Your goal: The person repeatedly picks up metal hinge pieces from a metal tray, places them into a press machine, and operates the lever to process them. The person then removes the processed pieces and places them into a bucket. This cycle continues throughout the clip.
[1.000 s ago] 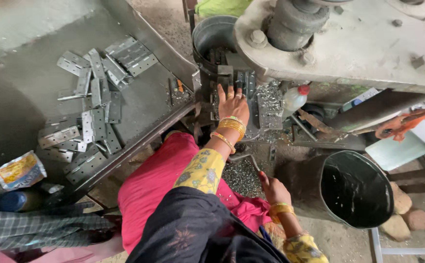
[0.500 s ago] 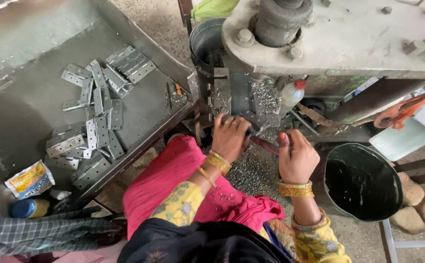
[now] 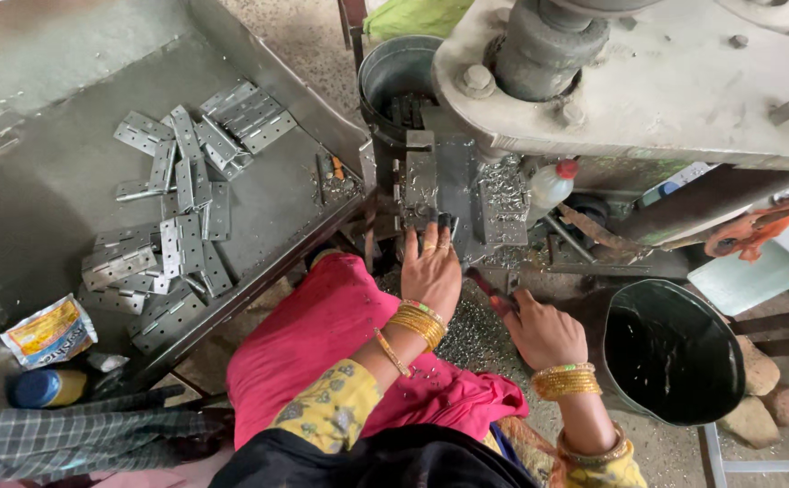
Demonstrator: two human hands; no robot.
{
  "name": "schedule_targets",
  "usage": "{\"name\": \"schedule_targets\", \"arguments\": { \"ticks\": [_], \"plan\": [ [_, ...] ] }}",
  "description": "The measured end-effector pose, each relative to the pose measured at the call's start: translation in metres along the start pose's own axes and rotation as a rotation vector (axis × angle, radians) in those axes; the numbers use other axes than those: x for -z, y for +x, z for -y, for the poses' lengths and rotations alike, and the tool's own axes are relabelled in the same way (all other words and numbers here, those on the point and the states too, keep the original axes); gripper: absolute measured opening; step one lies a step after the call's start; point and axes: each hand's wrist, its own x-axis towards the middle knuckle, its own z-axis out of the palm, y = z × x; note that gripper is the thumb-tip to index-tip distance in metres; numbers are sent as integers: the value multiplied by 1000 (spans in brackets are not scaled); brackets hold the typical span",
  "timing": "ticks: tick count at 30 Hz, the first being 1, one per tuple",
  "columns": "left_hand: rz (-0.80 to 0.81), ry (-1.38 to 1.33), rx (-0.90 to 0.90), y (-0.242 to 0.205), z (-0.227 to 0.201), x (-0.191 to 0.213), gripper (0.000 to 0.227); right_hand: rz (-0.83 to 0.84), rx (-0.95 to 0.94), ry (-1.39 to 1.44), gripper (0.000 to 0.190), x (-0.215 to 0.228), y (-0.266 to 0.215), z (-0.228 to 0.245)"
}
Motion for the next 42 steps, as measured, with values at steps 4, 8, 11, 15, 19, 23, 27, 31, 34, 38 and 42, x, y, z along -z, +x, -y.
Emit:
{"name": "schedule_targets", "arguments": {
  "ticks": [4, 8, 11, 15, 19, 23, 27, 31, 34, 38, 42],
  "plan": [
    [71, 15, -2, 34, -5, 10, 31, 80, 63, -10, 52, -3, 12, -2],
    [147, 184, 51, 66, -18, 16, 32, 78, -11, 32, 52, -25, 17, -17],
    [149, 164, 118, 69, -23, 11, 33, 2, -22, 98, 52, -73, 19, -50],
    [128, 209, 93, 66, -22, 12, 34, 59, -139, 404, 61, -168, 16, -74],
    [224, 98, 74, 50, -16, 22, 33, 163, -323, 515, 75, -212, 21, -84],
    [75, 60, 25, 51, -3, 28, 38, 131, -247, 331, 80, -182, 38, -93],
    [171, 158, 29, 45, -10, 15, 36, 57, -285, 251, 78, -170, 7, -89],
    [74, 117, 52, 58, -10, 17, 39, 49, -204, 369, 71, -168, 15, -64],
    [94, 68, 47, 59, -1, 17, 37, 249, -326, 345, 82, -163, 21, -65],
    [191, 112, 80, 71, -3, 7, 37, 53, -264, 215, 76, -160, 18, -84],
    [25, 150, 64, 67, -3, -5, 43, 46, -240, 247, 74, -175, 21, -70]
  ]
}}
